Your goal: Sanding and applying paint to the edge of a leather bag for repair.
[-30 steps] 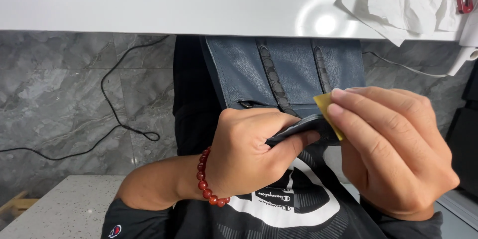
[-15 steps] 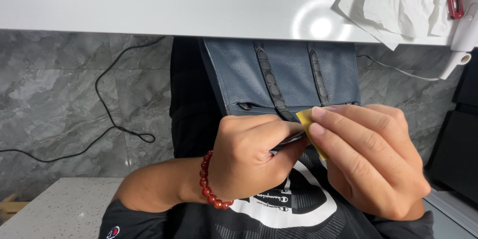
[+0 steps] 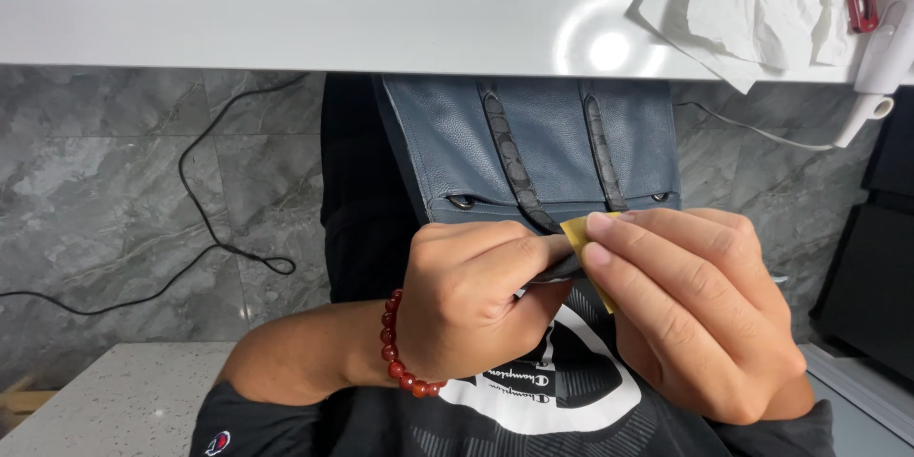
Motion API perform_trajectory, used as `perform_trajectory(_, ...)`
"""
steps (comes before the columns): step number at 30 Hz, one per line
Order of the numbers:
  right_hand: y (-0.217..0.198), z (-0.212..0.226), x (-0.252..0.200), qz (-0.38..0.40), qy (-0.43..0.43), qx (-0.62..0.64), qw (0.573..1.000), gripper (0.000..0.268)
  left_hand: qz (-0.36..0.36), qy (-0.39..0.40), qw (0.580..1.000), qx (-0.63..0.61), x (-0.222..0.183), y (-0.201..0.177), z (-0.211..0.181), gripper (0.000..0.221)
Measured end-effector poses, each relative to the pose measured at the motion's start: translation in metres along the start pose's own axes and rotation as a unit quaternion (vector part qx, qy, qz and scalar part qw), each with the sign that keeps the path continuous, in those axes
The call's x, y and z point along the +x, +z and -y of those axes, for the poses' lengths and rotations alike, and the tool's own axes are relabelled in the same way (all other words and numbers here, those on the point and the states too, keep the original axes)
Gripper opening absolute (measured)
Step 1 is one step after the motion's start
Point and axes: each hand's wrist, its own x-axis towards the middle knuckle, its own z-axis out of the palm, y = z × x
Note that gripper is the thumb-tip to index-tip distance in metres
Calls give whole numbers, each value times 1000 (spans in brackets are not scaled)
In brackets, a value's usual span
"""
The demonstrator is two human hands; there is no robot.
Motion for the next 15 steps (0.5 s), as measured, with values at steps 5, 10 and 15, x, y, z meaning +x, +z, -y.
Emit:
perform_trajectory(5,1,-8,-5,0,-23,-23,999,20,-8,-10,1000,-5,-1,-1,2,22)
perform_trajectory(10,-2,-4,-6,30,-70,-8,997,22,-12,-12,1000,-5,-2,1,3,18)
perform_trajectory(15,2,-5,-10,4,-28,-26,999,19,-6,-16,1000,-11,0,0,1,19)
